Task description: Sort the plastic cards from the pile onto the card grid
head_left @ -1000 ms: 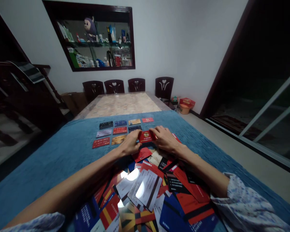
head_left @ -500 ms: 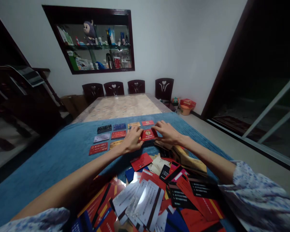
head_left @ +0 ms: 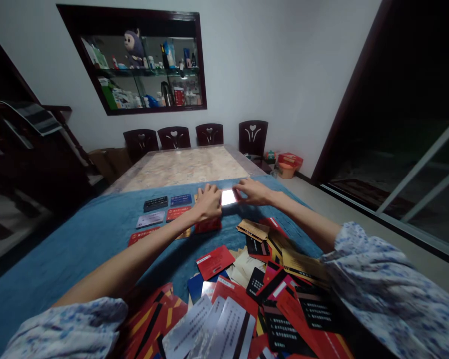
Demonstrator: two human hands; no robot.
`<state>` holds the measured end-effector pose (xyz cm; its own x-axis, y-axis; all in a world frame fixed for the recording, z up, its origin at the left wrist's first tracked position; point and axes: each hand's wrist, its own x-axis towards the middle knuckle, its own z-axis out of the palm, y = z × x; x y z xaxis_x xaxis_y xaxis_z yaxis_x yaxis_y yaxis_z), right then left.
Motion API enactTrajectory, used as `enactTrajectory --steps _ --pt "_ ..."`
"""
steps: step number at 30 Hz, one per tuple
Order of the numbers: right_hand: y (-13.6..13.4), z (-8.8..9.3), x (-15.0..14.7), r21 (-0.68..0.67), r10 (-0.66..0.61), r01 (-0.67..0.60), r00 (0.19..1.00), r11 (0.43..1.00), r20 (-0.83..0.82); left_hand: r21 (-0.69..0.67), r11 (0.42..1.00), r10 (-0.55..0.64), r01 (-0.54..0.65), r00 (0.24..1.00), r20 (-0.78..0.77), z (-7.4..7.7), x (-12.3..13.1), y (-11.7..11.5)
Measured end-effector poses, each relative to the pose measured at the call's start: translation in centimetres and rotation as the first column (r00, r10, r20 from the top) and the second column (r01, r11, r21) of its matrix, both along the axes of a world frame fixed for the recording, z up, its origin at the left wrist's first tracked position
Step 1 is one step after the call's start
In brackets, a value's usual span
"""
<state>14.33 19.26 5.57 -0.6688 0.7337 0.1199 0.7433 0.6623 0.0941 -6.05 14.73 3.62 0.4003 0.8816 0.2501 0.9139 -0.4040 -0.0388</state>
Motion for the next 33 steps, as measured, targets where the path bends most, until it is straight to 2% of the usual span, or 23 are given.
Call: enactTrajectory --steps 5,15,23,33 --pt "2.1 -0.2 -0.5 -0.031 -0.061 0.062 0.998 0.998 0.033 -0.003 1.0 0.026 -0.026 0.999 -0.02 0.1 0.6 2.0" --pt "5.5 -1.0 -1.5 -0.076 -0.13 0.139 0.986 0.987 0.108 -0.102 0.984 0.134 -0.144 0.986 -0.1 -0.1 1.3 5.6" --pt "7.3 -2.3 -2.6 -0.121 -0.165 0.181 0.978 0.976 0.131 -0.192 0.959 0.184 -0.207 0.974 -0.13 -0.4 1.4 7.2" --pt "7.9 -3.4 -3.1 -0.161 -0.186 0.205 0.975 0.966 0.122 -0.26 0.939 0.193 -0.226 0.971 -0.144 -0.9 1.6 8.1"
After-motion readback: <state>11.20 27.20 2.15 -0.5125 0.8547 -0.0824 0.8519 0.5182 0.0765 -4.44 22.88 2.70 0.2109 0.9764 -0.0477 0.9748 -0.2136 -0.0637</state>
